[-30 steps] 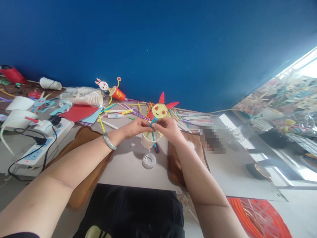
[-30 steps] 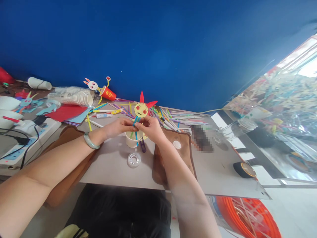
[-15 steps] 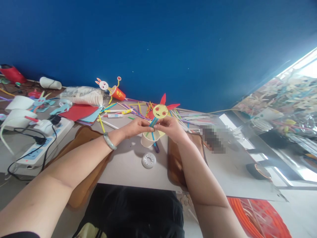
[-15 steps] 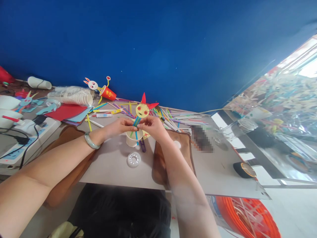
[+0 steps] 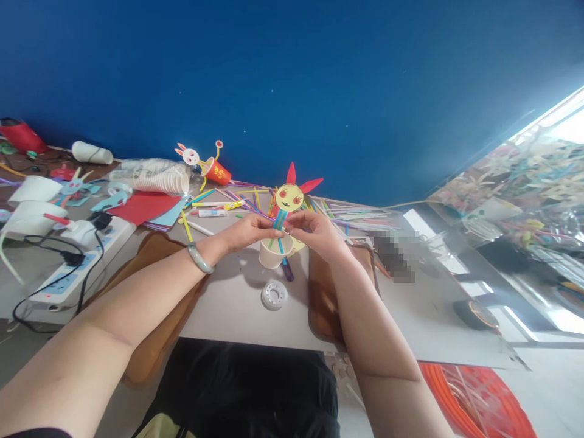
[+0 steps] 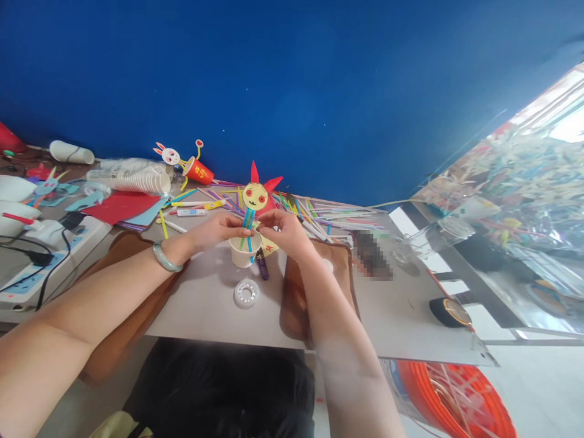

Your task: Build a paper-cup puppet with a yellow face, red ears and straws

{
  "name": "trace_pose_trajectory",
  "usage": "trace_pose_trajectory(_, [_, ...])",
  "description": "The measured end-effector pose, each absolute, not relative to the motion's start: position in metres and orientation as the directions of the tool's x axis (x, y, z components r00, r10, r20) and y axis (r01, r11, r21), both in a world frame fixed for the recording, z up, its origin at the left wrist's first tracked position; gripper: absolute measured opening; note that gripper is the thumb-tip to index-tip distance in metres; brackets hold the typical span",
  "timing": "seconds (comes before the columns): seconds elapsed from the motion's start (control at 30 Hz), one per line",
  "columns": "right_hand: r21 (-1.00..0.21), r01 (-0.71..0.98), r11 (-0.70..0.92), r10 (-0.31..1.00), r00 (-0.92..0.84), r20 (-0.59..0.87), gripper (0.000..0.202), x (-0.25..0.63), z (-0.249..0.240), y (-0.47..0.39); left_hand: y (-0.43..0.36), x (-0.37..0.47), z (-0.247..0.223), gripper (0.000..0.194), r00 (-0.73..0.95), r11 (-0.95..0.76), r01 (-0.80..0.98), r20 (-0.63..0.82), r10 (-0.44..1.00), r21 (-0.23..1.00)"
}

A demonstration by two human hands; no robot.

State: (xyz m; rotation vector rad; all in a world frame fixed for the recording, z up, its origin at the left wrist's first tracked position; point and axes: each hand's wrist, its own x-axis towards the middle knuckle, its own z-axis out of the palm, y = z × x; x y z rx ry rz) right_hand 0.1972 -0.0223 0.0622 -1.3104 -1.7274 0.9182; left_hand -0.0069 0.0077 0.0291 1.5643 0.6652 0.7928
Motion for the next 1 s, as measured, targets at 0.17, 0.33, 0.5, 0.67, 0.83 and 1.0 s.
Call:
trace_pose_trajectory(0.17, [-0.886, 0.43, 0.175, 0.981, -0.147, 0.122, 0.017, 0.199, 0.064, -0.021, 0.008, -0.009, 0.032, 0.034, 0.588, -0.092, -0.009, 0.08, 0.805, 0.996])
trace_pose_trajectory(0.33, [-0.896, 0.419, 0.149, 0.987, -0.116, 0.11, 0.022, 0.201, 0.063, -0.018, 0.006, -0.008, 0.036, 0.035, 0.532, -0.082, 0.012, 0.063, 0.844, 0.997])
trace_pose_trajectory(0.5, [-0.9, 0.411, 0.145, 0.987, -0.117, 0.106, 0.026, 0.205, 0.06, -0.016, 0.006, -0.007, 0.038, 0.034, 0.51, -0.037, -0.044, 0.055, 0.858, 0.998])
trace_pose_trajectory(0.67, [-0.918, 0.361, 0.165, 0.986, -0.086, 0.144, 0.032, 0.207, 0.06, -0.014, 0.009, -0.008, 0.034, 0.034, 0.562, 0.04, -0.142, 0.047, 0.826, 0.989])
trace_pose_trajectory(0.83, [-0.928, 0.327, 0.179, 0.981, -0.134, 0.142, 0.04, 0.209, 0.059, -0.012, 0.01, -0.009, 0.032, 0.035, 0.583, 0.063, -0.193, 0.063, 0.81, 0.979])
trace_pose_trajectory(1.0, [-0.918, 0.349, 0.187, 0.982, -0.103, 0.161, 0.035, 0.205, 0.06, -0.016, 0.011, -0.008, 0.033, 0.035, 0.525, 0.049, -0.169, 0.048, 0.85, 0.984])
